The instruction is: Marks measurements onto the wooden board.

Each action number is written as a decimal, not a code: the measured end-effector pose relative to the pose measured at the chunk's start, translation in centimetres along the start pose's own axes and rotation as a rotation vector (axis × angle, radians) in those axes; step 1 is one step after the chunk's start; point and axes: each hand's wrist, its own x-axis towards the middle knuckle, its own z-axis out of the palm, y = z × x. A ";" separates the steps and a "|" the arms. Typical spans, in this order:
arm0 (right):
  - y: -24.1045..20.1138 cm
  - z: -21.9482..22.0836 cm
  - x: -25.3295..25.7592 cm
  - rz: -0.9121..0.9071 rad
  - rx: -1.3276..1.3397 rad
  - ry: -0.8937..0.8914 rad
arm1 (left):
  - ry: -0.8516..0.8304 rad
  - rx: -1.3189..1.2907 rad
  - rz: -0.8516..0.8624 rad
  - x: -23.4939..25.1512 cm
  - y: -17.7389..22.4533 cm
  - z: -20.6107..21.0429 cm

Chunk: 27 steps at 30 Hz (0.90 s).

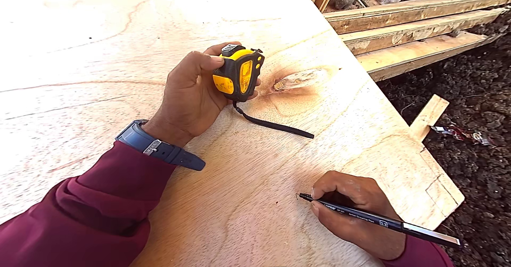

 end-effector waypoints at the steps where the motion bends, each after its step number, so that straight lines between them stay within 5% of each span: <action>1: 0.0 0.0 0.0 0.000 -0.003 0.000 | 0.001 0.000 -0.003 0.0 0.0 0.0; 27: 0.0 0.0 0.0 0.006 -0.005 0.005 | 0.002 -0.007 0.004 0.0 0.0 0.0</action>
